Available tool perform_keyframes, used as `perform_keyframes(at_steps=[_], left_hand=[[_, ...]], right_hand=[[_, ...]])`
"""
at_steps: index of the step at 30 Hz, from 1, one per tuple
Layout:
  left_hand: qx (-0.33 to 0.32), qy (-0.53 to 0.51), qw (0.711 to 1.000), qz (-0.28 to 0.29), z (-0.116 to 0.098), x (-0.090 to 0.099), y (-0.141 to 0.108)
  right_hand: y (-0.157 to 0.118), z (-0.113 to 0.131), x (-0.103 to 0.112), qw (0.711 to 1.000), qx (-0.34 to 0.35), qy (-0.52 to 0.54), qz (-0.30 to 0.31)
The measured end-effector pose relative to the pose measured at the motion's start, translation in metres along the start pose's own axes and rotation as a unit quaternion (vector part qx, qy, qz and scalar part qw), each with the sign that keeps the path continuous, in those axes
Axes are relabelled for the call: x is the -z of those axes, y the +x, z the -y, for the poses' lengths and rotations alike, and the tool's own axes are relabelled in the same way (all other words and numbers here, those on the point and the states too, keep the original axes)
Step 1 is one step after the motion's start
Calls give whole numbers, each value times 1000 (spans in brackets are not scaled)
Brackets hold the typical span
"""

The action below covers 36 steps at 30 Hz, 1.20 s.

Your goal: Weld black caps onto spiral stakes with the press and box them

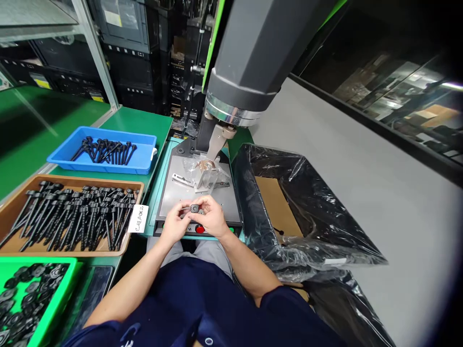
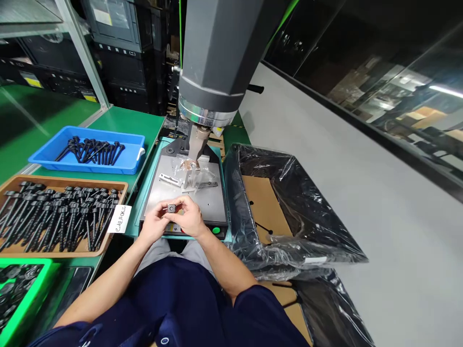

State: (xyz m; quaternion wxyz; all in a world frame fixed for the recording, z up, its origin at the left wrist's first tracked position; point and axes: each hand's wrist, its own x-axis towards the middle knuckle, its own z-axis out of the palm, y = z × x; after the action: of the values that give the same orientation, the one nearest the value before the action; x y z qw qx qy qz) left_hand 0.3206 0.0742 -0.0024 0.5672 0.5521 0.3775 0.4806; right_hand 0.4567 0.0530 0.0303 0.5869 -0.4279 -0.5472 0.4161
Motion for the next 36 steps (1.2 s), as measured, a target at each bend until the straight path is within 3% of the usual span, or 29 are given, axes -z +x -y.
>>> perform_keyframes(at_steps=[2,6,11,14,18,21,24,26,28,30,32,33,35,36], left_hand=[[-10,44,999,27,-7,1,-8],[-29,151,988,4,-20,12,-21],[-53,252,963,-82,-42,60,-48],[-59,355,915,-183,-52,106,-67],[-5,507,811,-292,-50,160,-79],[104,582,760,-271,-41,177,-75],[178,616,737,-212,-36,174,-70],[180,627,729,-204,-39,170,-70],[159,634,726,-213,-48,167,-75],[142,639,720,-230,-62,167,-84],[153,647,706,-245,-78,172,-97],[172,652,692,-256,-86,178,-105],[235,662,654,-280,-99,194,-123],[274,663,633,-290,-102,205,-133]], right_hand=[[1,0,-3,1000,-1,15,3],[-2,4,-1,998,-8,50,29],[-12,4,22,997,-16,72,0],[-22,-1,35,997,-34,74,13],[-35,0,42,993,-39,99,47],[-40,9,45,991,-28,108,67],[-48,27,57,992,-15,91,89],[-53,42,78,994,-9,56,96],[-52,55,111,997,-13,-15,70],[-41,62,156,991,-43,-122,-16],[-19,60,201,959,-123,-228,-112],[-6,57,220,943,-167,-257,-131],[17,49,242,915,-214,-319,-123],[25,45,245,899,-193,-376,-114]])
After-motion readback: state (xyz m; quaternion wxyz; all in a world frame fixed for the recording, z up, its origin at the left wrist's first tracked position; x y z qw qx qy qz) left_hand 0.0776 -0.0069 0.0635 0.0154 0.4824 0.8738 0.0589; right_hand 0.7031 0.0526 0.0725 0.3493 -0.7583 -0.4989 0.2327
